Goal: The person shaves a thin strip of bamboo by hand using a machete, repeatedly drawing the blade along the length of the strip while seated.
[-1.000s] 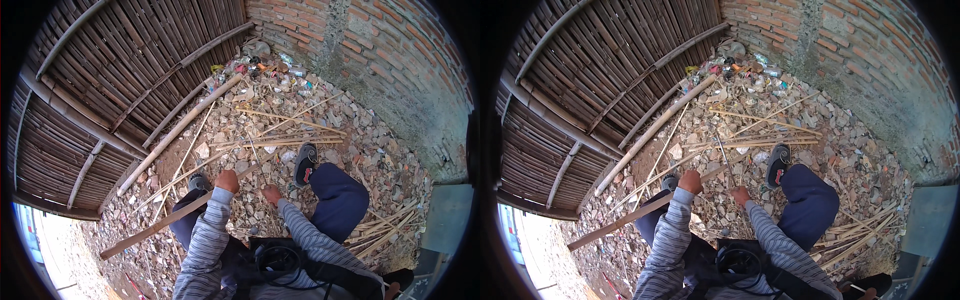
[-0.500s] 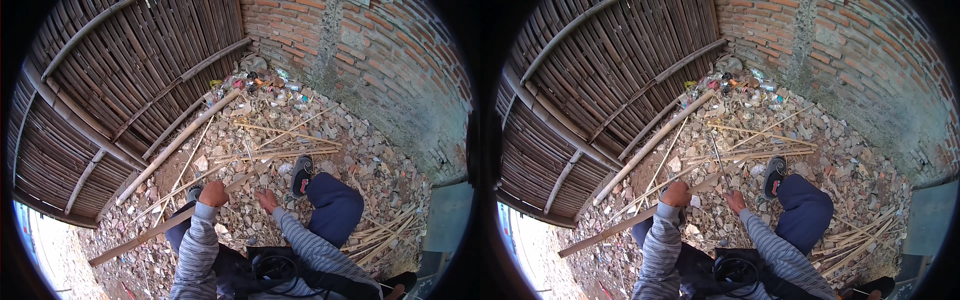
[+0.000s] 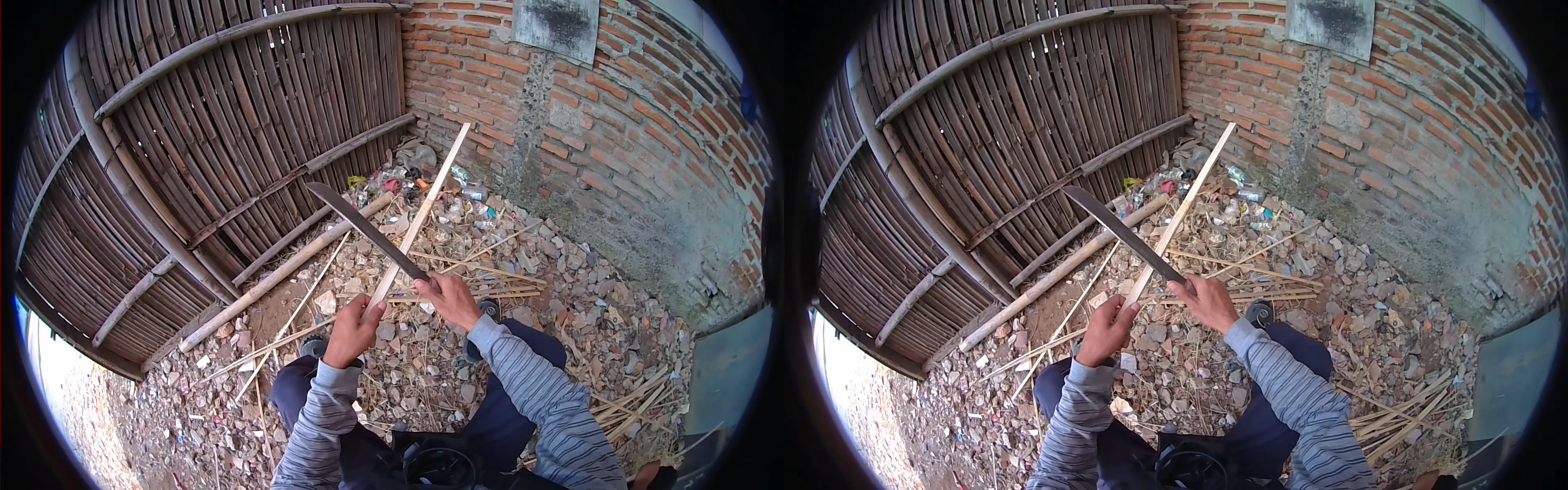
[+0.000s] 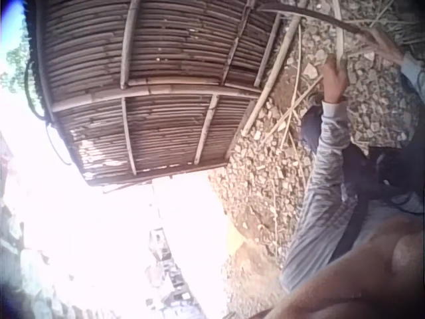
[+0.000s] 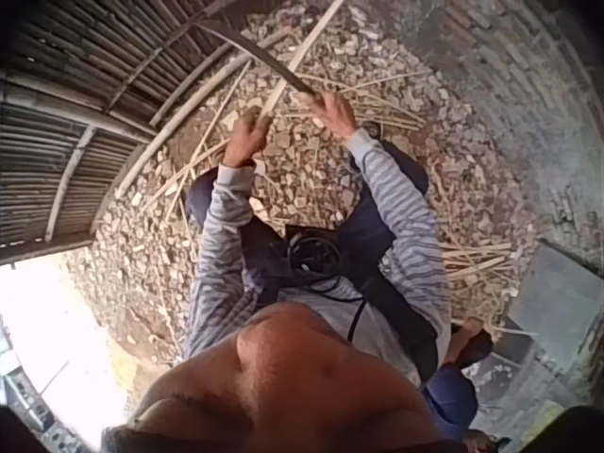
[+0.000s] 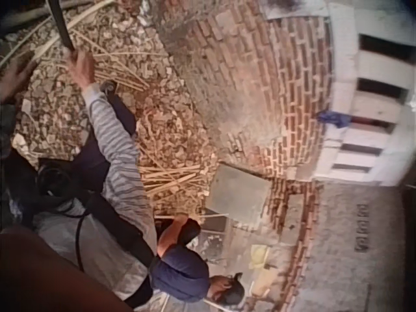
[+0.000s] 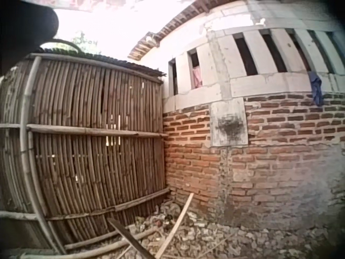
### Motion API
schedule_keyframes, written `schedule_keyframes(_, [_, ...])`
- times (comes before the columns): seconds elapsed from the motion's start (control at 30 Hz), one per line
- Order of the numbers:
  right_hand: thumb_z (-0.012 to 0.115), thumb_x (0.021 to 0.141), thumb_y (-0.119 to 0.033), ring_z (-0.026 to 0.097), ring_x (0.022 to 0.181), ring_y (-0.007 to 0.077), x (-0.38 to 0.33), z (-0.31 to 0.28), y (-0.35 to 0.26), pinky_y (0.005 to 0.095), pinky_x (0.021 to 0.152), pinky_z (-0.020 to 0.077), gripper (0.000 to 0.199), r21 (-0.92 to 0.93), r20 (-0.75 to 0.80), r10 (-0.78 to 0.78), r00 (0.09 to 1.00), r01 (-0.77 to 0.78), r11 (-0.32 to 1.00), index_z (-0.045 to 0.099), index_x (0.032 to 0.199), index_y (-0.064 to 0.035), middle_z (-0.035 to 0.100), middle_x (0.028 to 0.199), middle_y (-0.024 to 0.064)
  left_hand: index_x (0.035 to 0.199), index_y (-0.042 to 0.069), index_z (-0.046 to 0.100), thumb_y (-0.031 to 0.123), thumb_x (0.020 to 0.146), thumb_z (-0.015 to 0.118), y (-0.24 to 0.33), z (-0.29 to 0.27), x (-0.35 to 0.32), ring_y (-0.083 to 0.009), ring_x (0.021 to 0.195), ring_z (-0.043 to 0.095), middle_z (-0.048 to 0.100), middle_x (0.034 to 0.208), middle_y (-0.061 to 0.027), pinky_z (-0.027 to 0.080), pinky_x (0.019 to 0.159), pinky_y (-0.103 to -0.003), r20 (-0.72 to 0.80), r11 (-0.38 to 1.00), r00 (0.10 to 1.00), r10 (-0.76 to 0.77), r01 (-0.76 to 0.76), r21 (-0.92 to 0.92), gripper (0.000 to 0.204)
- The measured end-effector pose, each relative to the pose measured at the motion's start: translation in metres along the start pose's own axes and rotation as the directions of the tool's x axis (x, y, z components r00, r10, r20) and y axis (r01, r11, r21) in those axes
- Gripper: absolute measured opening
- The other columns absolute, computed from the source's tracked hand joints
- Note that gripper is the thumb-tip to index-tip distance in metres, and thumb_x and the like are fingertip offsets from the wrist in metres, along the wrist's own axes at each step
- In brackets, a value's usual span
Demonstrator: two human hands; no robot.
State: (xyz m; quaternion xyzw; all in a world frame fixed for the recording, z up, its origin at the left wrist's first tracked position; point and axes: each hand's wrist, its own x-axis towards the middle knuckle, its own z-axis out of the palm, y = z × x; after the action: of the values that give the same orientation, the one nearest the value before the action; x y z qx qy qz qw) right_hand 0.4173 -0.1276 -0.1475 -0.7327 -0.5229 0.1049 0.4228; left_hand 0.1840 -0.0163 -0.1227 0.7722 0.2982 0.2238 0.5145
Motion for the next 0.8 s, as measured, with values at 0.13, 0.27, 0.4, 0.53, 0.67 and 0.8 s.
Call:
schedule_keyframes(0.13, [0.061, 0.099, -0.062, 0.059, 0.045, 0.0231, 0.023, -0.027, -0.003, 0.042, 0.048, 0.0472, 0.063, -0.177, 0.08, -0.064, 0.995, 0.077, 0.981, 0.07, 0.086, -0.0018, 0.059, 0.054, 0.0075, 0.095, 0.0, 0.06, 0.031, 0.106, 0.062, 0.014, 0.008, 0.001, -0.0123, 0.045, 0.055, 0.058, 0.059, -0.0043, 0.041, 0.043, -0.031, -0.014, 0.992, 0.995, -0.096, 0.094, -0.088, 0.032])
schedule_keyframes(0.27, [0.061, 0.097, -0.066, 0.057, 0.044, 0.0234, 0.028, -0.022, 0.011, 0.0431, 0.047, 0.0462, 0.067, -0.221, 0.127, -0.113, 0.985, 0.14, 0.965, 0.068, 0.076, -0.0027, 0.056, 0.051, 0.0077, 0.101, -0.006, 0.061, 0.033, 0.099, 0.068, -0.008, 0.019, 0.018, -0.0411, 0.067, 0.07, 0.069, 0.074, -0.0254, 0.054, 0.064, -0.048, -0.151, 0.961, 0.976, 0.158, -0.117, 0.249, 0.04])
schedule_keyframes(0.4, [0.061, 0.096, -0.068, 0.061, 0.047, 0.0302, 0.029, -0.009, 0.013, 0.0461, 0.052, 0.0496, 0.069, -0.182, 0.191, -0.106, 0.976, 0.141, 0.973, 0.07, 0.078, -0.0015, 0.058, 0.052, 0.0127, 0.104, -0.006, 0.061, 0.027, 0.09, 0.078, -0.008, 0.032, 0.028, -0.0454, 0.074, 0.072, 0.07, 0.079, -0.0281, 0.056, 0.069, -0.05, -0.162, 0.947, 0.968, 0.192, -0.139, 0.29, 0.04])
schedule_keyframes(0.53, [0.061, 0.095, -0.068, 0.064, 0.053, 0.0354, 0.027, 0.002, 0.012, 0.0488, 0.058, 0.052, 0.071, -0.145, 0.254, -0.047, 0.966, 0.086, 0.986, 0.071, 0.077, -0.001, 0.059, 0.053, 0.0155, 0.102, -0.006, 0.06, 0.023, 0.09, 0.078, -0.011, 0.037, 0.031, -0.0467, 0.072, 0.071, 0.069, 0.076, -0.0295, 0.055, 0.064, -0.051, -0.183, 0.949, 0.964, 0.191, -0.133, 0.287, 0.036])
schedule_keyframes(0.67, [0.059, 0.095, -0.07, 0.064, 0.054, 0.0361, 0.043, 0.0, 0.03, 0.0496, 0.059, 0.0513, 0.072, -0.166, 0.267, -0.05, 0.962, 0.097, 0.981, 0.071, 0.078, -0.0006, 0.059, 0.053, 0.0162, 0.096, -0.007, 0.062, 0.025, 0.098, 0.072, -0.016, 0.045, 0.035, -0.0438, 0.07, 0.069, 0.066, 0.072, -0.0264, 0.051, 0.063, -0.05, -0.21, 0.951, 0.958, 0.196, -0.133, 0.281, 0.033])
schedule_keyframes(0.8, [0.056, 0.097, -0.07, 0.063, 0.052, 0.0337, 0.061, -0.002, 0.046, 0.0488, 0.056, 0.0487, 0.073, -0.19, 0.246, 0.032, 0.969, 0.016, 0.982, 0.073, 0.082, -0.0008, 0.06, 0.054, 0.0138, 0.091, -0.005, 0.06, 0.027, 0.104, 0.063, -0.021, 0.045, 0.04, -0.0425, 0.063, 0.064, 0.063, 0.069, -0.0259, 0.047, 0.06, -0.05, -0.236, 0.942, 0.947, 0.218, -0.141, 0.306, 0.034])
